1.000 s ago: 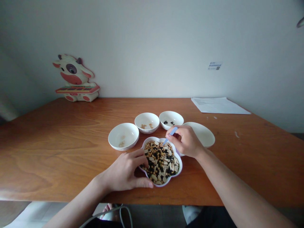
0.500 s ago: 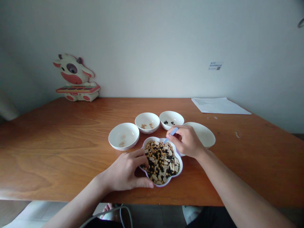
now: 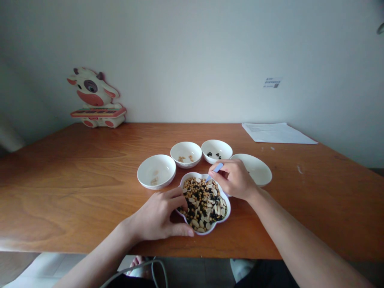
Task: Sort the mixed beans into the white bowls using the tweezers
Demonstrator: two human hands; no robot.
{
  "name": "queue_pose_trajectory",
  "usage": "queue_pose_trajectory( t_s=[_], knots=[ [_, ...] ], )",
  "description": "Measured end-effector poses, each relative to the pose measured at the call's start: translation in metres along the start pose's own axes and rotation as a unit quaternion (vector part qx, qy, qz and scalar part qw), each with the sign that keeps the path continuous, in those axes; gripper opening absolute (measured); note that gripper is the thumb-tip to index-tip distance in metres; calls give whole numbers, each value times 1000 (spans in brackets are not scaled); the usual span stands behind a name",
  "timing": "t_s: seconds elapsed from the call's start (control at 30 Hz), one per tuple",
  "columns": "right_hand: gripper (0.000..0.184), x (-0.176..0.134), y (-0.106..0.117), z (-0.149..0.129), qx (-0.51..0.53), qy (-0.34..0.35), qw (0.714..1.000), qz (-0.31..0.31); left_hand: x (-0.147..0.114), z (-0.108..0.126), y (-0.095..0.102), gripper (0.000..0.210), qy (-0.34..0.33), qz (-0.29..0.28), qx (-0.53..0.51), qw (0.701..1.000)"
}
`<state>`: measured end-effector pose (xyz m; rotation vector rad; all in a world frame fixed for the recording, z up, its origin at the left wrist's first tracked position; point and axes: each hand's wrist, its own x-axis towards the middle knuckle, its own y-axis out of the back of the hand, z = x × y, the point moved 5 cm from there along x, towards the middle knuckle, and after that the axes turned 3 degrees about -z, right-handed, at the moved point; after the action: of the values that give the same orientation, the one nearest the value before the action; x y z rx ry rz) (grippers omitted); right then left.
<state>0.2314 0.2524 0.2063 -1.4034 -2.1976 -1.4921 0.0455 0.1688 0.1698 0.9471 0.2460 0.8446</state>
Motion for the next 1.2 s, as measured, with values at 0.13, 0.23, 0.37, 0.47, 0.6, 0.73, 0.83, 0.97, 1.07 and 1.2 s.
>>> queue_pose_trajectory(
  t_s=[0.13, 0.23, 0.37, 0.47, 0.6, 0.73, 0.83, 0.97, 1.07, 1.2],
  knots=[
    [20, 0, 3, -1, -3, -6, 1000, 11, 1, 1, 1, 40, 1, -1, -3, 1000],
    [21, 0, 6, -3, 2, -4, 999, 32, 1, 1, 1, 40, 6, -4, -2, 1000],
    [22, -3, 9, -2, 16, -15, 994, 109, 1, 1, 1, 39, 9, -6, -6, 1000],
    [21, -5, 6, -1, 18, -35, 988, 151, 1, 0, 0, 39, 6, -5, -7, 1000],
    [22, -1, -1, 3, 20, -53, 984, 167, 1, 0, 0, 39, 4, -3, 2, 1000],
    [24, 10, -5, 10, 23, -66, 980, 184, 1, 0, -1, 41, 7, -9, 9, 1000],
    [26, 19, -8, 13, 5, -67, 982, 179, 0, 0, 0, 43, 5, -9, 11, 1000],
    [25, 25, -13, 14, -23, -46, 988, 144, 0, 0, 0, 44, 4, -8, 17, 1000],
    [25, 25, -17, 15, -38, -45, 992, 115, 0, 0, 0, 44, 4, -9, 17, 1000],
    [22, 24, -18, 15, -33, -53, 993, 101, 1, 0, 0, 43, 6, -11, 10, 1000]
  ],
)
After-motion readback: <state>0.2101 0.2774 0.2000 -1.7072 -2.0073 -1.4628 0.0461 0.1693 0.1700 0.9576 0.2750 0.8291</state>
